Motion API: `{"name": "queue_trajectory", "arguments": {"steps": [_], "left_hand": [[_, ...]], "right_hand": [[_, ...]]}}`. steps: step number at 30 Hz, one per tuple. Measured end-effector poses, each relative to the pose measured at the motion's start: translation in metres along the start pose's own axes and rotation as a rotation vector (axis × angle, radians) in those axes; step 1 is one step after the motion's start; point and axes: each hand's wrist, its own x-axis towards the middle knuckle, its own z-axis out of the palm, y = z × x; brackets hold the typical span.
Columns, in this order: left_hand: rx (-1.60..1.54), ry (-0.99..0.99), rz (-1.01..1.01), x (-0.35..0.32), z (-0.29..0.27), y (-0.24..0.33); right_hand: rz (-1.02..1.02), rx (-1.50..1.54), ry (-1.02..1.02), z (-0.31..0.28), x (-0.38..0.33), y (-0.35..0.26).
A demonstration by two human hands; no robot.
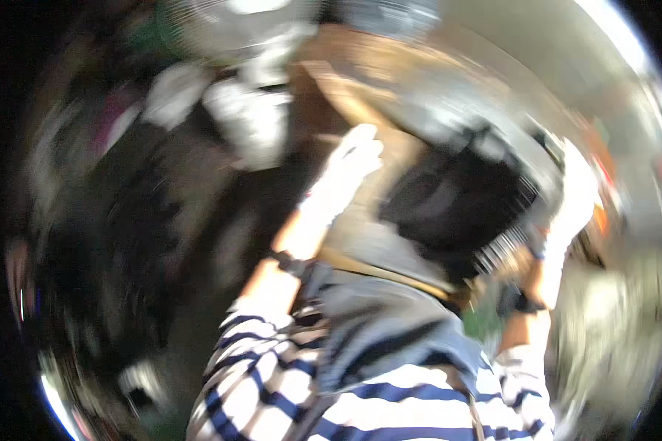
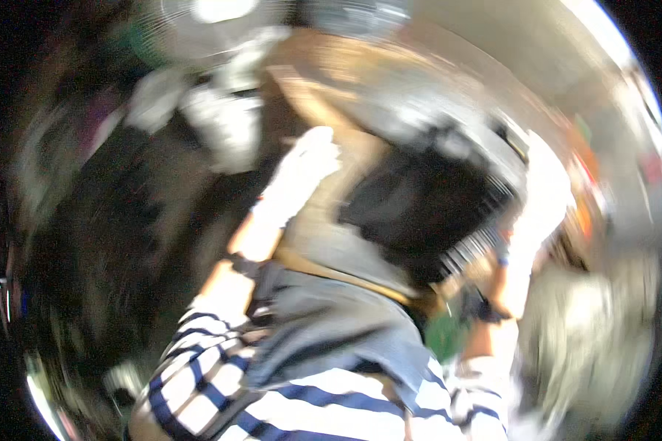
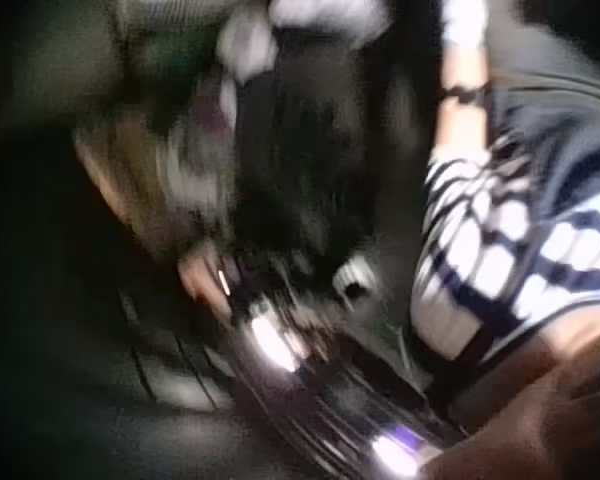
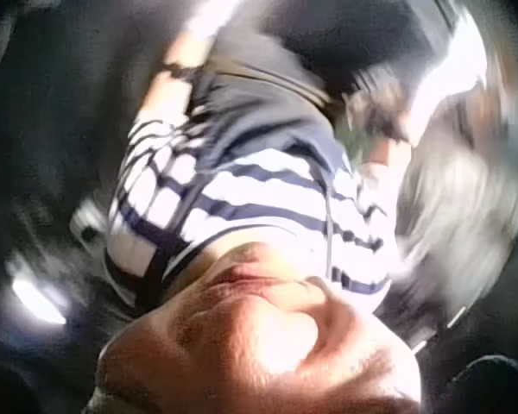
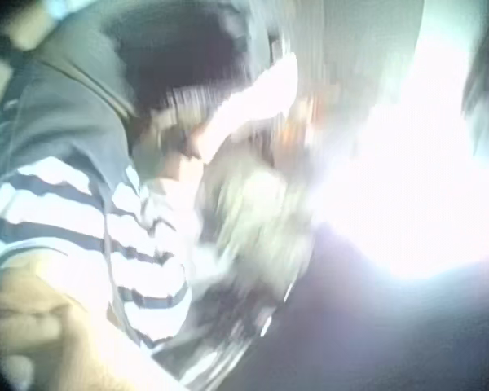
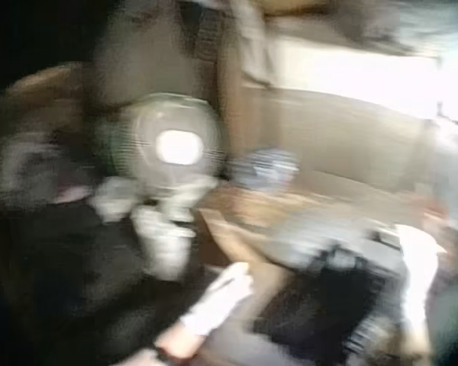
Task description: Applying adhesive to the bottom of shoe soles using a brush.
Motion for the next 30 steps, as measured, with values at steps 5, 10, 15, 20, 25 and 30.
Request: {"name": "queue_trajectory", "arguments": {"steps": [5, 10, 15, 20, 25, 30], "left_hand": [[0.622, -0.144, -0.064, 0.034, 0.042, -0.057], [0.835, -0.257, -0.129, 0.047, 0.081, -0.067], [1.402, -0.152, 0.617, 0.054, 0.106, -0.049], [1.572, -0.431, 1.227, 0.057, 0.111, -0.037], [1.496, -0.665, 1.235, 0.082, 0.119, -0.023], [1.534, -0.780, 1.219, 0.098, 0.150, 0.026]], "right_hand": [[-0.103, 0.291, 0.286, -0.057, 0.071, 0.027], [-0.137, -0.086, 0.297, -0.132, 0.081, 0.114], [-0.443, -0.869, 0.183, -0.138, 0.104, 0.205], [0.064, -0.728, -0.182, -0.096, 0.126, 0.180], [0.147, -0.866, -0.341, -0.083, 0.134, 0.240], [-0.006, -0.959, -0.235, -0.070, 0.126, 0.268]]}}
